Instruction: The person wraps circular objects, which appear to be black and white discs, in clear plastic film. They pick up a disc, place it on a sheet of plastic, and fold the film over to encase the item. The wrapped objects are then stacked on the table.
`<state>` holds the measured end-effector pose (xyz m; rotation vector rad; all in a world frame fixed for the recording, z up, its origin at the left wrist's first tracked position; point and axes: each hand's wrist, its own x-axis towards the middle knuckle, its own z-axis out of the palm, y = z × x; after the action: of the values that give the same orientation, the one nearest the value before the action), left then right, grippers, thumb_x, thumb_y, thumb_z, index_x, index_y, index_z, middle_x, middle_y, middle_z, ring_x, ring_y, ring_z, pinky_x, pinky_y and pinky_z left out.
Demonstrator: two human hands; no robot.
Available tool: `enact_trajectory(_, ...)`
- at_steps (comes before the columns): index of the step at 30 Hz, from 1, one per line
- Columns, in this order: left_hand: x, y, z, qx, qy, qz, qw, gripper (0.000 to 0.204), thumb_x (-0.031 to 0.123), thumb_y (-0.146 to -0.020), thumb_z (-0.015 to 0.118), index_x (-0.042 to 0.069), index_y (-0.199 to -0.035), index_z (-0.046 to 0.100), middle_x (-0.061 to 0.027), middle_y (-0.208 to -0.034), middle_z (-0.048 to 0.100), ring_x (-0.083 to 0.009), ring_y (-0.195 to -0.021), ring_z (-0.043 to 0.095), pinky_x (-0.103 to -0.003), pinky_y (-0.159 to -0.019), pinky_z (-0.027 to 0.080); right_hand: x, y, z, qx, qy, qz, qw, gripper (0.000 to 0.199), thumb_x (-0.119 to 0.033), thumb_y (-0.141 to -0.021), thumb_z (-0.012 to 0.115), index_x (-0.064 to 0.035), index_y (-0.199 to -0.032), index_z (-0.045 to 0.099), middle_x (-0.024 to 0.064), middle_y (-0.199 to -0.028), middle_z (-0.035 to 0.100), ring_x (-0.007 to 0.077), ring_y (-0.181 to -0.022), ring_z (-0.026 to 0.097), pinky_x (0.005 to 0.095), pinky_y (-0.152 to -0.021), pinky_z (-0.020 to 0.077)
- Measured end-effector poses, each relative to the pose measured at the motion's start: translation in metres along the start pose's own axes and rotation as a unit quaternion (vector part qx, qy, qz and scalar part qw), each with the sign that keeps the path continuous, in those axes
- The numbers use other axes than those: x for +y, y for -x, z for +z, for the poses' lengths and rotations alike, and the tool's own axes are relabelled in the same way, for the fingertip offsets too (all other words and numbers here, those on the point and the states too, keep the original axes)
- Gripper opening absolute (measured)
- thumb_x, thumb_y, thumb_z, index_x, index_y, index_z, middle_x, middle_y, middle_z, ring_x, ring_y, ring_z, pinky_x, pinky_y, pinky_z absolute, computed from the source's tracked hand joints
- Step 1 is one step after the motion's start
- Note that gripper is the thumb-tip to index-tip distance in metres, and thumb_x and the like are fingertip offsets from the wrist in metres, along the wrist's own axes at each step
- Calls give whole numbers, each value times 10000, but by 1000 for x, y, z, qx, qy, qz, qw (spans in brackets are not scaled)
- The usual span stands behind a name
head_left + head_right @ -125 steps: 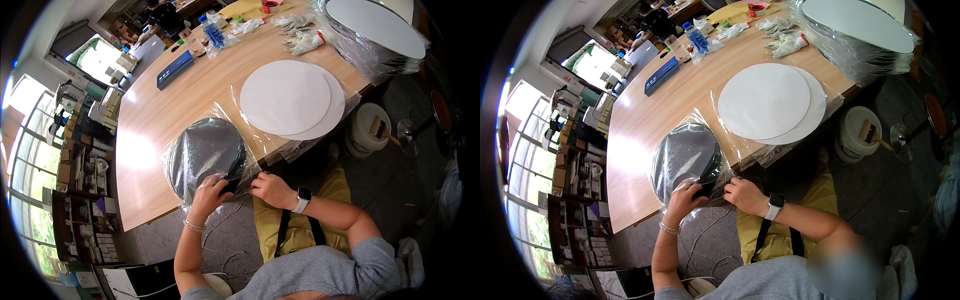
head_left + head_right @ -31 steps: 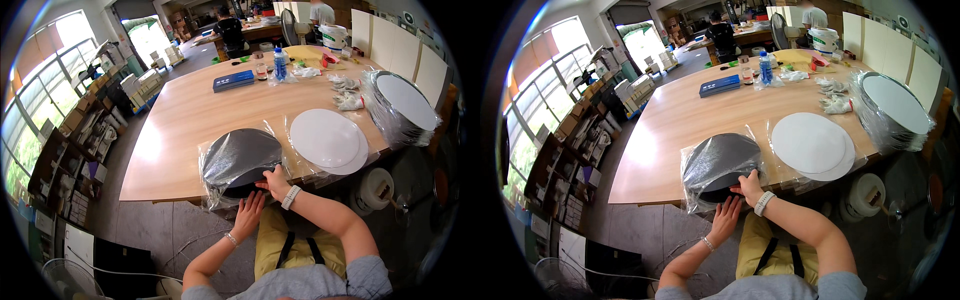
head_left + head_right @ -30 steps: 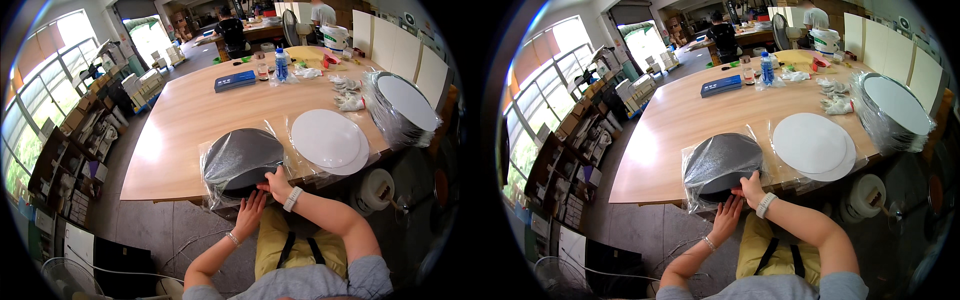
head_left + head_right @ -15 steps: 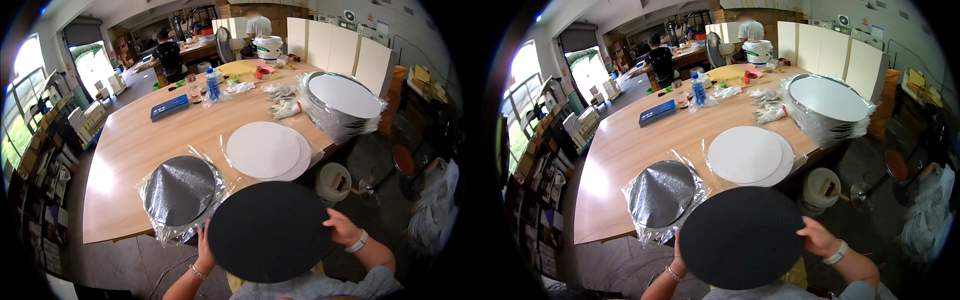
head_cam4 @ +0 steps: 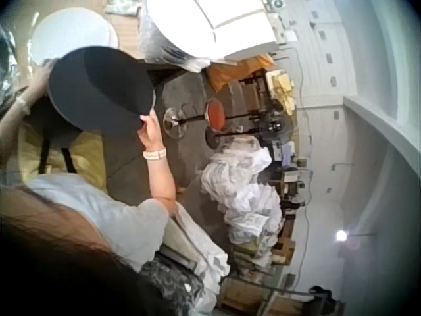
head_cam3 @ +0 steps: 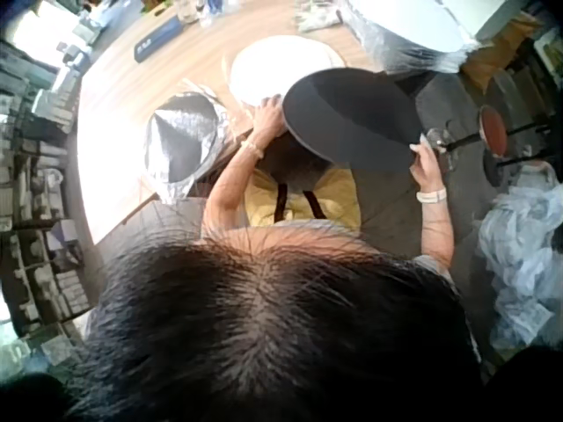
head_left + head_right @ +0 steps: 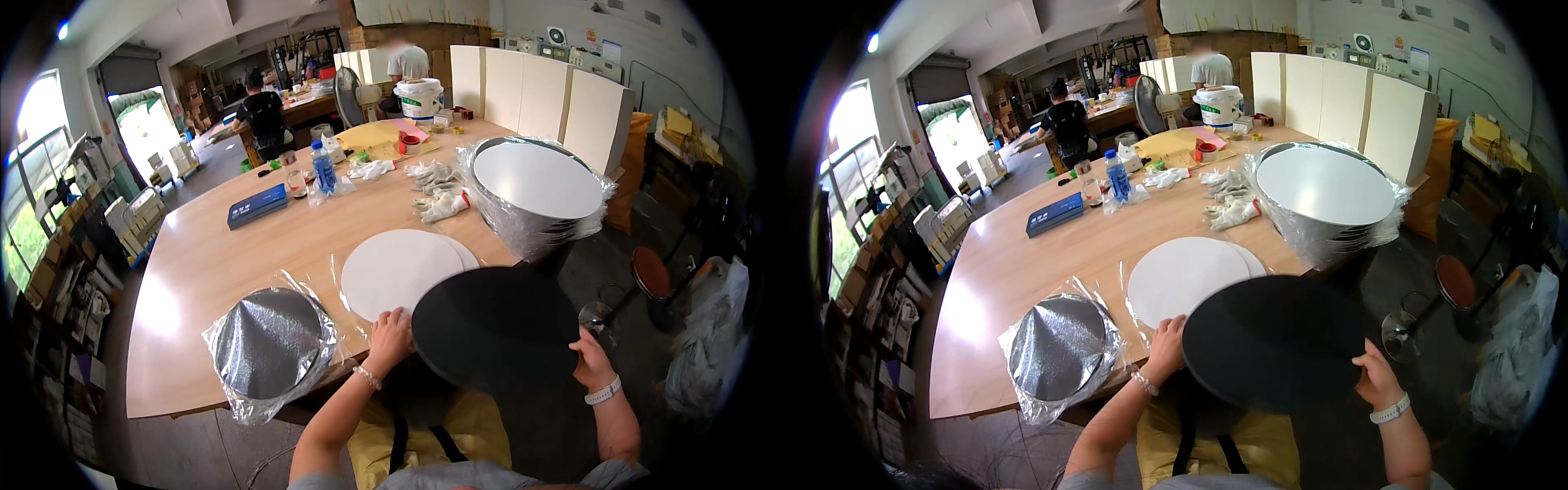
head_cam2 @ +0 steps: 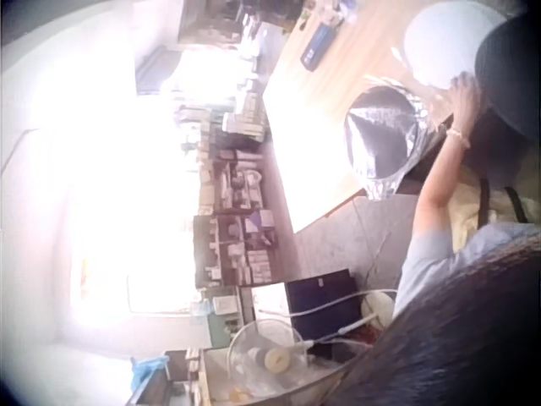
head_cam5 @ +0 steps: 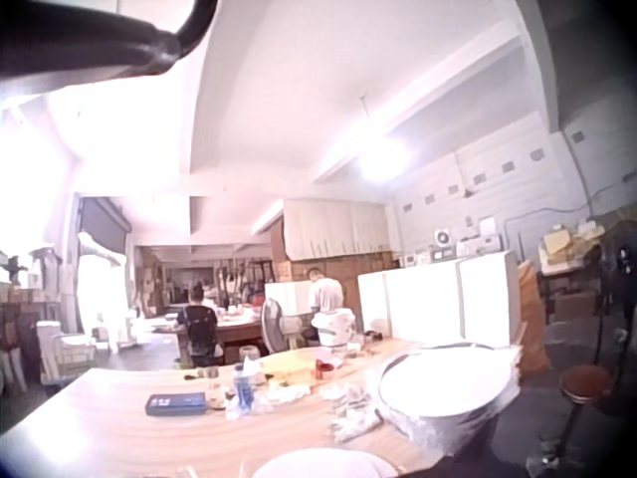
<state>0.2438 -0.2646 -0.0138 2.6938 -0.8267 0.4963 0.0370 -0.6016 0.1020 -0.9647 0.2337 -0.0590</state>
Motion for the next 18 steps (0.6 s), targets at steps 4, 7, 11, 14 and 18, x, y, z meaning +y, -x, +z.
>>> enact_trajectory(4,-10,-3,-4,62,81,32,994,187,212,-842,579,78,-958,637,-98,-1084,622,-306,-990,562,-413,-832,475,6,-10,-26,-42,57,58,996,563,50,-782,411,-14,-1341,388,131,-1255,529,235,-1101,566,360,-909,493)
enact_trajectory(7,-20,-4,-3,60,88,19,994,176,203,-849,568,67,-947,622,-95,-992,650,-291,-910,600,-404,-782,492,8,-14,-38,-54,87,96,990,546,50,-775,428,-11,-1317,411,127,-1221,550,231,-1070,581,364,-877,511)
enact_trajectory(11,-8,-15,-35,53,91,-51,993,115,152,-873,556,56,-923,597,-110,-886,651,-299,-826,619,-401,-709,501,11,-19,-26,-69,66,113,989,537,45,-778,443,-21,-1310,419,117,-1189,565,221,-1039,594,363,-833,529)
enact_trajectory(14,-13,-14,-31,131,102,-13,986,109,148,-880,561,58,-930,597,-108,-881,652,-287,-839,622,-391,-707,505,21,-25,-28,-97,54,149,983,543,48,-783,448,0,-1322,401,129,-1230,547,222,-1090,571,362,-906,490)
enact_trajectory(18,-12,-13,-36,103,105,-17,989,120,160,-878,571,63,-945,596,-95,-894,657,-273,-854,626,-381,-712,508,12,-14,3,-158,80,165,970,549,42,-797,459,42,-1339,367,147,-1329,481,219,-1176,516,331,-1008,396)
